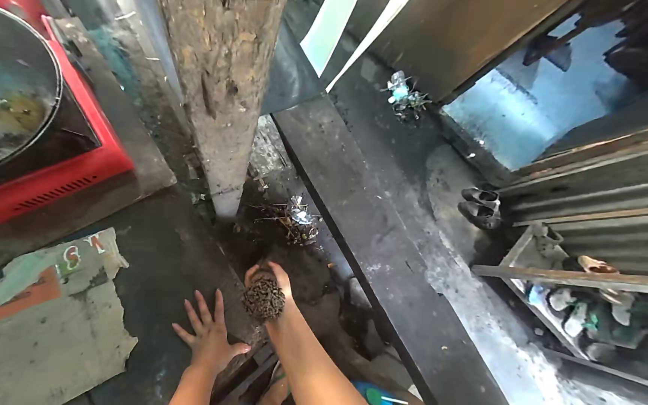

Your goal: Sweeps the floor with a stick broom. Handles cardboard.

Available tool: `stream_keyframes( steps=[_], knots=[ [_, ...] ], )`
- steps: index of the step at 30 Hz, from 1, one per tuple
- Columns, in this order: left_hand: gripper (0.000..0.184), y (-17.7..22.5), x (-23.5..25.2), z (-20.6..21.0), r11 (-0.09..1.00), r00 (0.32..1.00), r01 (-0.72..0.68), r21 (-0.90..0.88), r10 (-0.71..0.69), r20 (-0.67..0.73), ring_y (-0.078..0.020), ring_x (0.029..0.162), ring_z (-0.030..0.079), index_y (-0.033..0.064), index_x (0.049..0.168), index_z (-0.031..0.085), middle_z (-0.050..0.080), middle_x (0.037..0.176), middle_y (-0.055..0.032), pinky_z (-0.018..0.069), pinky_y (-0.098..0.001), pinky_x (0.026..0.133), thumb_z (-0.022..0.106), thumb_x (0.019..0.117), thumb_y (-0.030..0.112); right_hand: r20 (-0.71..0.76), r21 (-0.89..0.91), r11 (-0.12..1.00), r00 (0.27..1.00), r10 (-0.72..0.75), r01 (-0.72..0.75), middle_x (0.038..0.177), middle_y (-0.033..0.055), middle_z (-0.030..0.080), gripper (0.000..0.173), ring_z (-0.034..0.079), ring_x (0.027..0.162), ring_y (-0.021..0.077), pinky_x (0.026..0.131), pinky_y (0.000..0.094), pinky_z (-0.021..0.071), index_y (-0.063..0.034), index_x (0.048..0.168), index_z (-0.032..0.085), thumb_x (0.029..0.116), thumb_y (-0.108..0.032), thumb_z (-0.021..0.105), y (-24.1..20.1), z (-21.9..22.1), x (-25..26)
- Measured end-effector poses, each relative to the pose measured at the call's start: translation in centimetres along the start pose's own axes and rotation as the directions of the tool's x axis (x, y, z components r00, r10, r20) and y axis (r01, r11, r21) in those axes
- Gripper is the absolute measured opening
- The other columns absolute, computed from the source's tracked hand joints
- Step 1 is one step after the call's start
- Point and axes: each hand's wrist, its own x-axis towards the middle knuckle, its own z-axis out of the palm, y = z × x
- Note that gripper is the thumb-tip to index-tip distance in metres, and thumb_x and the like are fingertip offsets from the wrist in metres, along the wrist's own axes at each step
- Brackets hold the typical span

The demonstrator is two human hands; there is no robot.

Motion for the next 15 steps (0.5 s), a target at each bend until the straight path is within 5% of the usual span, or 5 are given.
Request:
stream_keyframes(
  steps=[4,6,8,11,15],
  knots=[
    [0.144,-0.2,0.1,0.6,1.000,0.999,-0.008,-0.013,0.007,-0.033,-0.0483,0.150,-0.028,0.0223,0.165,-0.008,-0.031,0.164,-0.0227,-0.0103,-0.0807,0.110,0.087,0.0661,0.064,0.335,0.235,0.969,0.942,-0.001,-0.083,0.075,0.0027,0.065,0.038,0.068,0.065,0.0100,0.059,0.0219,0.0575,-0.0096,0.098,0.059,0.1066,-0.037,0.034,-1.4,-5.2,-1.3],
    [0.145,-0.2,0.2,0.5,1.000,0.999,-0.012,-0.019,0.011,-0.036,-0.0494,0.150,-0.028,0.0226,0.165,-0.009,-0.030,0.164,-0.0228,-0.0103,-0.0808,0.110,0.087,0.0654,0.065,0.292,0.407,0.892,0.953,0.078,-0.198,0.066,0.0040,0.063,0.042,0.066,0.053,0.0119,0.050,0.0206,0.0561,-0.0049,0.087,0.060,0.1019,-0.038,0.039,-3.0,-7.3,-4.5],
    [0.145,-0.2,0.2,0.4,1.000,0.999,-0.012,-0.021,0.011,-0.032,-0.0493,0.150,-0.028,0.0220,0.165,-0.008,-0.030,0.164,-0.0232,-0.0100,-0.0809,0.110,0.087,0.0652,0.064,0.019,0.286,0.958,1.000,0.013,-0.018,0.062,0.0028,0.059,0.043,0.063,0.048,0.0105,0.044,0.0201,0.0544,-0.0088,0.090,0.050,0.1080,-0.041,0.029,-3.7,-7.1,-5.3],
    [0.145,-0.3,0.0,0.6,0.999,0.998,-0.027,-0.033,0.025,-0.058,-0.0500,0.150,-0.027,0.0204,0.166,-0.005,-0.028,0.165,-0.0245,-0.0111,-0.0812,0.109,0.089,0.0639,0.062,-0.229,-0.046,0.972,0.944,-0.236,0.232,0.067,0.0072,0.058,0.036,0.060,0.053,0.0156,0.049,0.0297,0.0534,-0.0047,0.103,0.050,0.1108,-0.034,0.031,-3.9,-4.9,0.7],
    [0.147,-0.4,0.3,0.8,1.000,0.998,-0.021,-0.024,0.019,-0.063,-0.0506,0.150,-0.026,0.0213,0.166,-0.007,-0.028,0.164,-0.0252,-0.0106,-0.0810,0.110,0.088,0.0629,0.065,-0.049,-0.081,0.981,0.983,-0.179,0.174,0.074,0.0036,0.060,0.030,0.062,0.061,0.0121,0.054,0.0269,0.0544,-0.0090,0.101,0.052,0.1083,-0.032,0.035,-4.7,1.1,7.0]
  ],
)
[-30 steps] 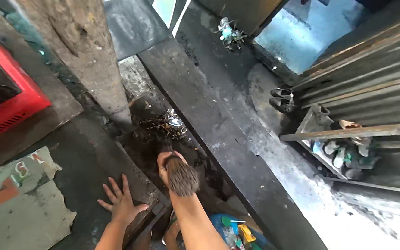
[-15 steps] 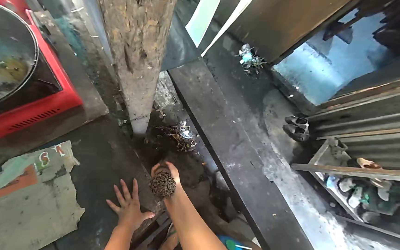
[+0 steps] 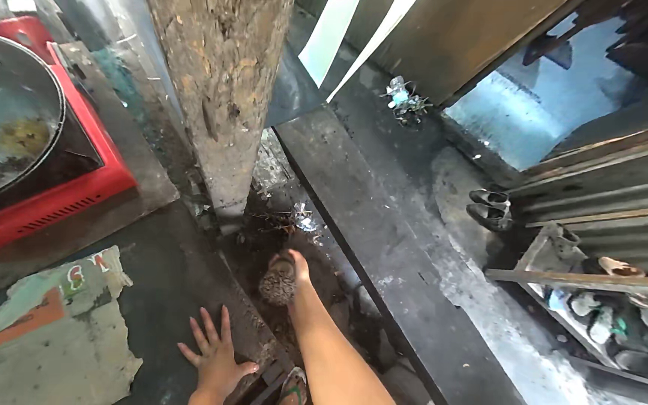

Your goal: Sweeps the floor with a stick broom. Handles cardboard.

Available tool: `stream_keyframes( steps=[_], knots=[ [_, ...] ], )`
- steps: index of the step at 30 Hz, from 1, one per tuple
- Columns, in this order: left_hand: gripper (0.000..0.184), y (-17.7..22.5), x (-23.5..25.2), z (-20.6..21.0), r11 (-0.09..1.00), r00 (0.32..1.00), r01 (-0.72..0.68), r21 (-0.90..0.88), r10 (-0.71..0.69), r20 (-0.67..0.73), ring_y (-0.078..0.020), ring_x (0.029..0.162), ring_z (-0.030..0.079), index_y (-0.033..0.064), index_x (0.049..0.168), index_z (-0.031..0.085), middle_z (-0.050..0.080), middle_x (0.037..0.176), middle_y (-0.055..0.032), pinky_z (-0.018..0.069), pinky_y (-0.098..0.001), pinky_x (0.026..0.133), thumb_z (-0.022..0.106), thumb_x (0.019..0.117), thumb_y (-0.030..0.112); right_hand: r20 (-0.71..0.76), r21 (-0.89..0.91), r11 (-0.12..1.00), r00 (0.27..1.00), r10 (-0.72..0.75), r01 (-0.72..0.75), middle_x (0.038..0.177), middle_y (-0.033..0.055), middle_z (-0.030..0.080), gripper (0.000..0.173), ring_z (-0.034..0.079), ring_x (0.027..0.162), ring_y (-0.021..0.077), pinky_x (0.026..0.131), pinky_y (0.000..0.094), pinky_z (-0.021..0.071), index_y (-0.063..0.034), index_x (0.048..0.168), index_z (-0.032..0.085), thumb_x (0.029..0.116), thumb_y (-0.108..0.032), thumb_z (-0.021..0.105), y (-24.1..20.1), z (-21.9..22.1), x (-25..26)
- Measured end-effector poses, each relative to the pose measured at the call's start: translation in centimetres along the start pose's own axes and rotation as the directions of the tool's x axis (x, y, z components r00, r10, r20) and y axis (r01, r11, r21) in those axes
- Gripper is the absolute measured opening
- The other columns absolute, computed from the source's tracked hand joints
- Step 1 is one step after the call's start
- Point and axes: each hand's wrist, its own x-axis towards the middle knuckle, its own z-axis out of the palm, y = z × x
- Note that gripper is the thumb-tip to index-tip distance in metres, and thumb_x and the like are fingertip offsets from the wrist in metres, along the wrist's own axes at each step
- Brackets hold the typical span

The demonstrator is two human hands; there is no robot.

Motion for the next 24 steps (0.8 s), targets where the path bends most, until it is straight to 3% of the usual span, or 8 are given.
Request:
stream_keyframes(
  steps=[4,6,9,11,15,17,20,24],
  knots=[
    [0.145,-0.1,0.0,0.0,1.000,1.000,0.010,0.002,-0.010,0.021,-0.0495,0.150,-0.028,0.0222,0.165,-0.008,-0.029,0.164,-0.0243,-0.0122,-0.0811,0.109,0.087,0.0648,0.065,0.478,0.116,0.969,0.867,0.139,-0.220,0.077,-0.0005,0.061,0.036,0.065,0.063,0.0067,0.057,0.0187,0.0547,-0.0133,0.103,0.056,0.1058,-0.044,0.039,-1.0,-2.4,-0.4],
    [0.146,-0.1,0.1,0.2,1.000,1.000,0.014,0.008,-0.015,0.016,-0.0497,0.150,-0.027,0.0229,0.165,-0.008,-0.028,0.165,-0.0238,-0.0109,-0.0810,0.110,0.088,0.0641,0.065,0.540,0.131,0.917,0.803,0.252,-0.376,0.074,0.0019,0.063,0.041,0.065,0.057,0.0090,0.051,0.0196,0.0558,-0.0091,0.096,0.059,0.1012,-0.048,0.046,-2.3,-5.0,-3.1],
    [0.146,-0.2,0.2,0.4,1.000,1.000,0.007,0.003,-0.007,0.003,-0.0510,0.150,-0.026,0.0227,0.166,-0.006,-0.028,0.165,-0.0235,-0.0102,-0.0816,0.109,0.088,0.0628,0.065,0.317,0.214,0.898,0.897,0.308,-0.384,0.069,0.0075,0.063,0.051,0.064,0.049,0.0147,0.044,0.0246,0.0558,-0.0039,0.093,0.054,0.1032,-0.051,0.037,-3.5,-8.6,-8.2],
    [0.145,-0.2,0.1,0.4,1.000,1.000,-0.008,-0.002,0.008,-0.013,-0.0515,0.150,-0.024,0.0219,0.166,-0.003,-0.026,0.166,-0.0243,-0.0095,-0.0820,0.109,0.088,0.0626,0.065,0.077,0.220,0.956,0.981,0.180,-0.193,0.064,0.0045,0.060,0.054,0.063,0.047,0.0121,0.042,0.0233,0.0543,-0.0073,0.095,0.050,0.1070,-0.054,0.026,-3.5,-11.1,-8.5],
    [0.145,0.1,-0.2,0.0,1.000,1.000,0.003,0.003,-0.003,0.011,-0.0499,0.150,-0.027,0.0217,0.166,-0.005,-0.028,0.165,-0.0242,-0.0110,-0.0812,0.109,0.088,0.0635,0.064,-0.370,-0.077,0.983,0.910,-0.185,0.168,0.092,0.0114,0.059,0.048,0.061,0.073,0.0160,0.064,0.0312,0.0547,-0.0011,0.130,0.049,0.1131,-0.040,0.027,-1.7,-13.0,-2.8],
    [0.146,0.3,-0.1,-0.3,1.000,1.000,0.009,0.009,-0.009,0.012,-0.0499,0.150,-0.027,0.0207,0.166,-0.007,-0.029,0.164,-0.0245,-0.0112,-0.0809,0.109,0.088,0.0635,0.064,-0.322,-0.177,0.977,0.931,-0.171,0.118,0.099,0.0125,0.060,0.045,0.060,0.080,0.0168,0.069,0.0333,0.0530,0.0000,0.132,0.049,0.1132,-0.035,0.027,-1.2,-11.2,-0.4],
    [0.147,0.1,-0.2,-0.2,1.000,1.000,0.020,0.014,-0.020,0.018,-0.0495,0.149,-0.029,0.0202,0.166,-0.008,-0.031,0.164,-0.0239,-0.0118,-0.0807,0.109,0.088,0.0632,0.065,-0.137,-0.234,0.966,0.988,0.074,-0.105,0.083,0.0105,0.062,0.043,0.062,0.066,0.0178,0.059,0.0332,0.0537,-0.0031,0.118,0.054,0.1112,-0.040,0.033,-0.7,-8.3,0.6],
    [0.147,0.0,0.1,-0.1,1.000,1.000,0.012,0.011,-0.012,0.021,-0.0498,0.148,-0.031,0.0203,0.165,-0.008,-0.032,0.163,-0.0234,-0.0129,-0.0811,0.109,0.087,0.0640,0.066,0.229,-0.200,0.900,0.875,0.427,-0.387,0.072,0.0087,0.064,0.059,0.062,0.051,0.0141,0.045,0.0236,0.0524,-0.0063,0.109,0.053,0.1091,-0.054,0.019,-2.3,-10.2,-5.5]
  ],
)
